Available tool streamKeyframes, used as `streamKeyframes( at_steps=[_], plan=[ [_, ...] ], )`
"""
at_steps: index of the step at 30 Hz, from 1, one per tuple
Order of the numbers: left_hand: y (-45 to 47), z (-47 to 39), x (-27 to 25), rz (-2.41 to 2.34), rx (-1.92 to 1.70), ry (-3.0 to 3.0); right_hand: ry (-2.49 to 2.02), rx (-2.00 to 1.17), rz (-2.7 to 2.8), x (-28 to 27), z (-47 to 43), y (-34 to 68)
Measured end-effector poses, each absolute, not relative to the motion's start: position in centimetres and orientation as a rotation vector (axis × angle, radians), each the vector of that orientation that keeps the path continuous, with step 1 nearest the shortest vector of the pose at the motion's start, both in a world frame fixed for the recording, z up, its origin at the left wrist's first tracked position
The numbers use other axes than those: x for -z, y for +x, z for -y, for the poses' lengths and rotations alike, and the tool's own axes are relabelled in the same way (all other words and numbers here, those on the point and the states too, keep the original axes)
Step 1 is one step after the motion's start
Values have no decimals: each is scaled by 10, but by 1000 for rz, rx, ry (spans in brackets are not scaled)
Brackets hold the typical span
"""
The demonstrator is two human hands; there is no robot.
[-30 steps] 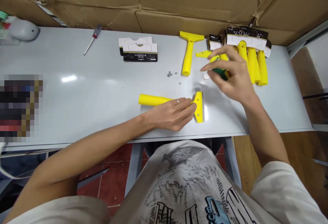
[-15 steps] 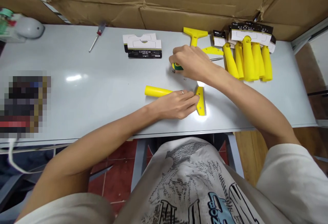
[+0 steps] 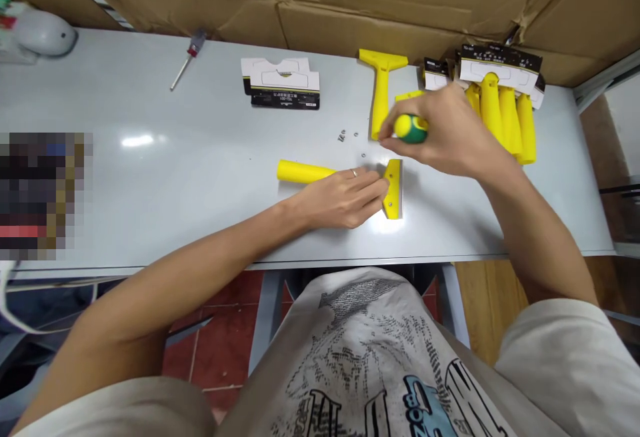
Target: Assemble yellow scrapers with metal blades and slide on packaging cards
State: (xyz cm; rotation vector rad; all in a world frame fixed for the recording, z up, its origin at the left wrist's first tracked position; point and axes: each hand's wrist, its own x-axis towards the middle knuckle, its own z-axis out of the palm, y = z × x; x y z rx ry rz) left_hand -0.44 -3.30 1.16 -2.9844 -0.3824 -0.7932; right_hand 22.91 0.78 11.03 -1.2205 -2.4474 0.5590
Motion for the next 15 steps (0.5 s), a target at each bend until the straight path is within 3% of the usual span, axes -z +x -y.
streamKeyframes(
  at_steps=[5,10,15],
  plan=[
    [-5,34,-16,273,835,-2641,-1167,-785,2272,-94,27,259],
    [-5,39,-22,313,996,-2698,-1156,-600,2248,-81,36,252],
    [-2,41,-31,271,806,-2507,-1270,-559,2207,-84,39,246]
  ],
)
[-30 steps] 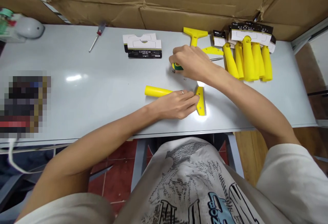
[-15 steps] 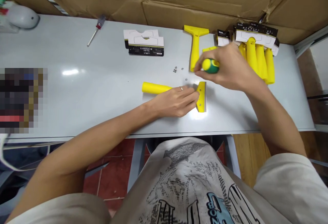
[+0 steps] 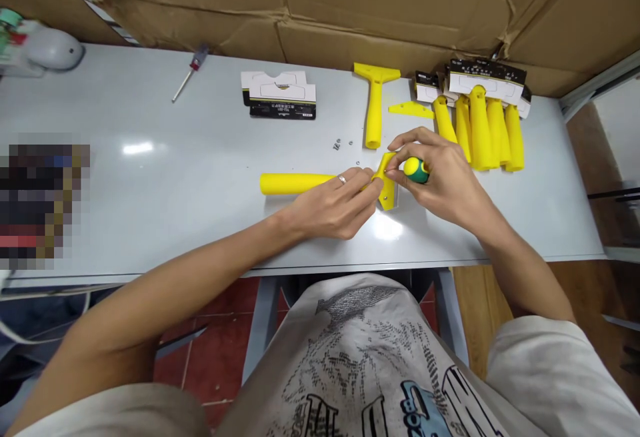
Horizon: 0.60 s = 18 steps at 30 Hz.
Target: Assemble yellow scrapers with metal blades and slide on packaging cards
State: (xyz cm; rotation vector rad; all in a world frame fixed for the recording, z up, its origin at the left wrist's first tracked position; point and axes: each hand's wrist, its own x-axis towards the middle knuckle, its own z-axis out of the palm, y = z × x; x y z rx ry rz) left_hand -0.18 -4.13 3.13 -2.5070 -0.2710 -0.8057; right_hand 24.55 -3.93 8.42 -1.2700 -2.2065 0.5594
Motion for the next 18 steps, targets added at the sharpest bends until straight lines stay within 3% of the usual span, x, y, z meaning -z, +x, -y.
streamKeyframes(
  at_steps=[5,14,18],
  plan=[
    [-1,41,-31,297,786,-2596,-1350,-647,2123,-86,44,238],
    [-4,42,-32,349,658,-2613,-1451,-516,2044,-78,39,233],
    [-12,34,-24,518,834,-2746,-1401,-557,1894,-83,29,239]
  ],
)
